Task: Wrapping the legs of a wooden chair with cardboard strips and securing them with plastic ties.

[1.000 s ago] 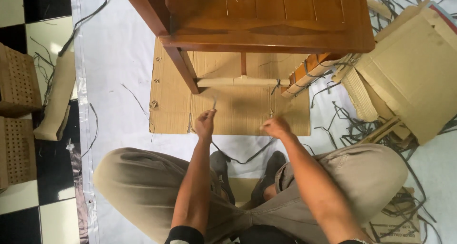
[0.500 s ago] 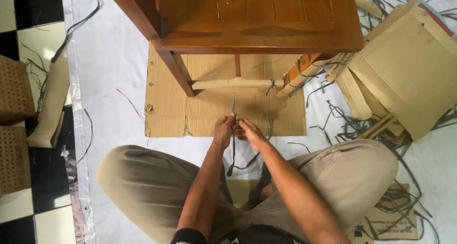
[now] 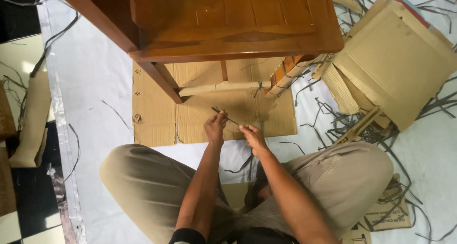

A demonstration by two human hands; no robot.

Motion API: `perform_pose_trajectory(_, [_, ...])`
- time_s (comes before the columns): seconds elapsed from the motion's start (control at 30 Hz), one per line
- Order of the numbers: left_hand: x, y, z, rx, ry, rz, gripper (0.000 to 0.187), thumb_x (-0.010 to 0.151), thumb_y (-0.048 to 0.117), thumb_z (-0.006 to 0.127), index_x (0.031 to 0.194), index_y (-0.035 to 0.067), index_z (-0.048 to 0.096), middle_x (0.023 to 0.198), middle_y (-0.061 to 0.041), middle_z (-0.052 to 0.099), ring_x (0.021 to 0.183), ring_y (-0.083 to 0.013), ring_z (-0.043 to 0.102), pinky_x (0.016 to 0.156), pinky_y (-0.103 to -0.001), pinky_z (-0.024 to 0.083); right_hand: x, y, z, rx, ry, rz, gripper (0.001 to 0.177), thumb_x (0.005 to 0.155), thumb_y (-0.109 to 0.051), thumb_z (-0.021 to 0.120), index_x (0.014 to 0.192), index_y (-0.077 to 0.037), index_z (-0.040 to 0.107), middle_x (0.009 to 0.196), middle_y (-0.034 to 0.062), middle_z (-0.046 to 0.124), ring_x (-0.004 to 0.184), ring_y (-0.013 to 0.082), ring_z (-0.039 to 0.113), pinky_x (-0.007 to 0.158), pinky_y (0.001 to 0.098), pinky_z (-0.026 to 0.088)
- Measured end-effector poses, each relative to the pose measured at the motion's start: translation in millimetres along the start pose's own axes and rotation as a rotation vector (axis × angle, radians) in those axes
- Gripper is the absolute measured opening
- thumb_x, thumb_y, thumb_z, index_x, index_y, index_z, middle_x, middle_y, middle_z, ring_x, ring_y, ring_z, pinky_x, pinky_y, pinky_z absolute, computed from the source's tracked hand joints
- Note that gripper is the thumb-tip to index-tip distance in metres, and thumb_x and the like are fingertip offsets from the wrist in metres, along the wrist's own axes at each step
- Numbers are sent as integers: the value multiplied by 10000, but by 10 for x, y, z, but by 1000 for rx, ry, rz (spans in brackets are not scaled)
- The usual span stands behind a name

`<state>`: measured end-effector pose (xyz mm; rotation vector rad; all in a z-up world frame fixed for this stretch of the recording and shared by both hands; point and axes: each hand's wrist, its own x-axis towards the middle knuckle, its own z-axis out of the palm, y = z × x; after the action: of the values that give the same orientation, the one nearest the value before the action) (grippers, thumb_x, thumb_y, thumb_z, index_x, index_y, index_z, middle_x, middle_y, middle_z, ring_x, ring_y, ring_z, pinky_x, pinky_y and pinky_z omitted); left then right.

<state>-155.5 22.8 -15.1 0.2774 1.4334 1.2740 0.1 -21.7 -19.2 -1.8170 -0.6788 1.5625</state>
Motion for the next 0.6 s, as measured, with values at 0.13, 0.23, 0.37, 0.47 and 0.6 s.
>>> perform_pose_trajectory(0.13, [-5,61,89,98,1,7,291,840,297,849,970,63,736,885,-134,782,723,-151,719,600,-216,519,138,62,-27,67,-40,-6,229,866,-348,812,948,-147,737,755,31,588,688,150,567,538,242,422])
perform_pose_trajectory(0.23, [53,-33,155,190,-4,18,268,803,296,869,917,81,756,835,-119,783,706,-148,734,594,-218,530,-23,-124,11,192,-82,20,259,874,-283,806,1044,-105,725,853,48,640,739,166,659,597,261,563])
perform_pose_trajectory(0.37, [40,58,250,230,-38,31,265,792,294,881,892,74,773,794,-105,760,684,-134,709,575,-209,542,-80,-277,-19,115,-2,27,265,839,-384,821,974,-170,745,739,-8,572,584,82,488,467,200,338])
perform_pose_trajectory(0.47, [-29,316,345,262,2,62,254,805,283,872,897,64,782,787,-118,758,697,-160,716,596,-246,568,-83,-344,-36,155,30,34,263,840,-384,815,952,-159,736,678,-15,515,520,66,429,430,192,289])
perform_pose_trajectory(0.6, [-8,623,460,323,68,179,242,842,339,829,920,110,822,774,-99,749,743,-166,702,683,-305,604,6,-300,-39,274,120,45,216,855,-333,795,894,-143,702,619,-17,448,447,78,367,390,205,257])
